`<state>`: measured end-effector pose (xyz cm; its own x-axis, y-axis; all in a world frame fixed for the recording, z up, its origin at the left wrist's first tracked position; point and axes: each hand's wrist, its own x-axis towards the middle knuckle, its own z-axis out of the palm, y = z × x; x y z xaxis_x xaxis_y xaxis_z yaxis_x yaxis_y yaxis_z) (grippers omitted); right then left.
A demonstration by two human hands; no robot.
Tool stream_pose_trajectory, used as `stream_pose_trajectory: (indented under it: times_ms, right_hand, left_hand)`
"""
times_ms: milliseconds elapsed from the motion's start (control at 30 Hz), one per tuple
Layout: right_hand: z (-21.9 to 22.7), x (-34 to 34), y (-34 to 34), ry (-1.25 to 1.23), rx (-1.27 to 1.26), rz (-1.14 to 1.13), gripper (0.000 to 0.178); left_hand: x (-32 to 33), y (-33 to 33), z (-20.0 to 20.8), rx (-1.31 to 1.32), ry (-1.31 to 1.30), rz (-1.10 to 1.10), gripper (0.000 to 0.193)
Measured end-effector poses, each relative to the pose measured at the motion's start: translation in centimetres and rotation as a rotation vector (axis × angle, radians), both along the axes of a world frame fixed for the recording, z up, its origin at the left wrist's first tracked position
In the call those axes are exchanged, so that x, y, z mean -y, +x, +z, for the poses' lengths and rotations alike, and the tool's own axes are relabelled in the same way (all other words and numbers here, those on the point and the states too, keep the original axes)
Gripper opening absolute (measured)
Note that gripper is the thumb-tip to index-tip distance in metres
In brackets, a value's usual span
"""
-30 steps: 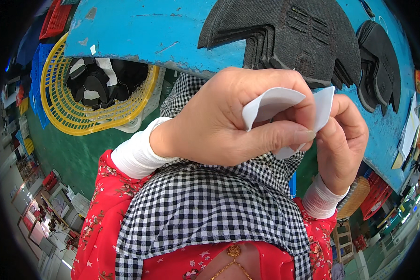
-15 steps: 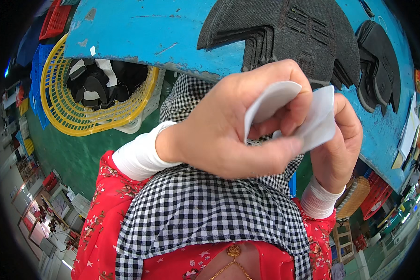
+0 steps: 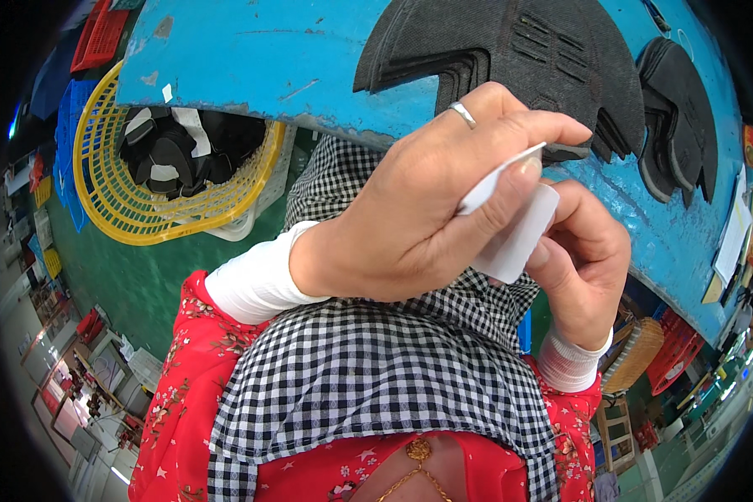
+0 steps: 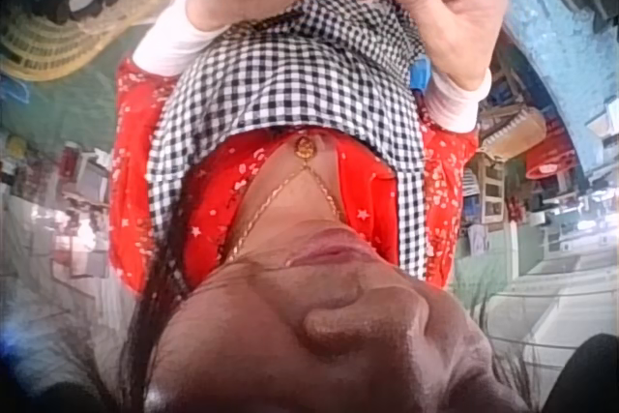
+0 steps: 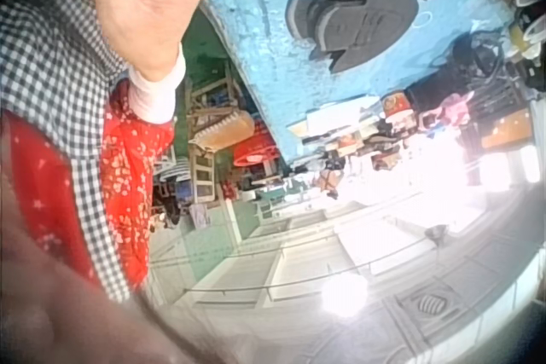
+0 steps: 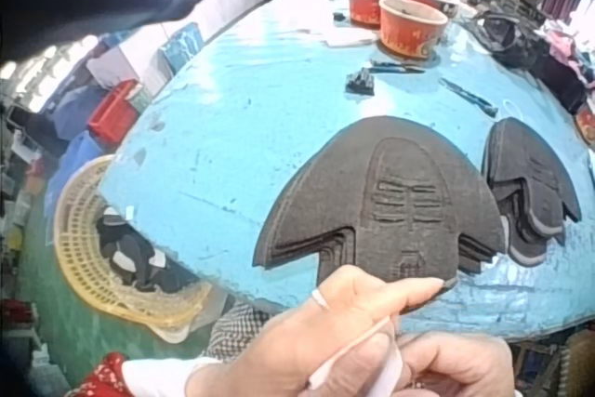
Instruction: The person applies reinforcement patches to shoe upper components by hand.
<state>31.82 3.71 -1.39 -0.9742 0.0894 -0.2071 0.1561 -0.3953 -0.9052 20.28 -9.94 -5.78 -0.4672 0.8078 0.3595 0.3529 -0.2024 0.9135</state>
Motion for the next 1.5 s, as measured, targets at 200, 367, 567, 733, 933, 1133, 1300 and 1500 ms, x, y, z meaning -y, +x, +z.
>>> stream_pose_trajectory:
  times_ms: [200, 367, 567, 733, 933, 1133, 1300, 1500]
  right_hand:
    - [0.1, -0.9, 1.3, -0.127, 0.075, -0.148, 0.028]
    - [-0.2, -1.6, 1.4, -0.064, 0.088, -0.198, 0.021]
    - [0.4, 0.4, 0.3, 0.284, 0.021, -0.244, 0.009]
    - [1.2, 0.3, 0.2, 0.228, 0.136, -0.17, 0.011]
    - [0.7, 0.8, 0.4, 0.41, -0.111, -0.274, 0.012]
    - [0.6, -0.3, 0.6, 0.887, -0.26, -0.17, 0.013]
    - [0.8, 0.2, 0.1, 1.201, -0.356, -0.18, 0.016]
    - [1.1, 0.5, 0.0, 1.403, -0.331, -0.186, 0.015]
  left_hand:
    - [0.6, -0.5, 0.8, 0.776, 0.258, 0.074, 0.057]
    - [2.5, -1.8, 2.0, 0.73, 0.055, 0.188, 0.04]
    - [0.9, 0.8, 2.4, -0.013, 0.009, 0.017, 0.019]
    - [1.1, 0.0, 2.5, 0.059, -0.02, 0.007, 0.011]
    - [1.5, 0.3, 2.7, 0.254, -0.038, -0.041, 0.006]
    - [1.4, 0.4, 2.9, 0.105, -0.148, 0.006, 0.005]
    - [1.5, 1.0, 3.1, -0.132, -0.219, 0.127, 0.01]
    - [1.7, 1.4, 3.8, -0.257, -0.369, 0.127, 0.011]
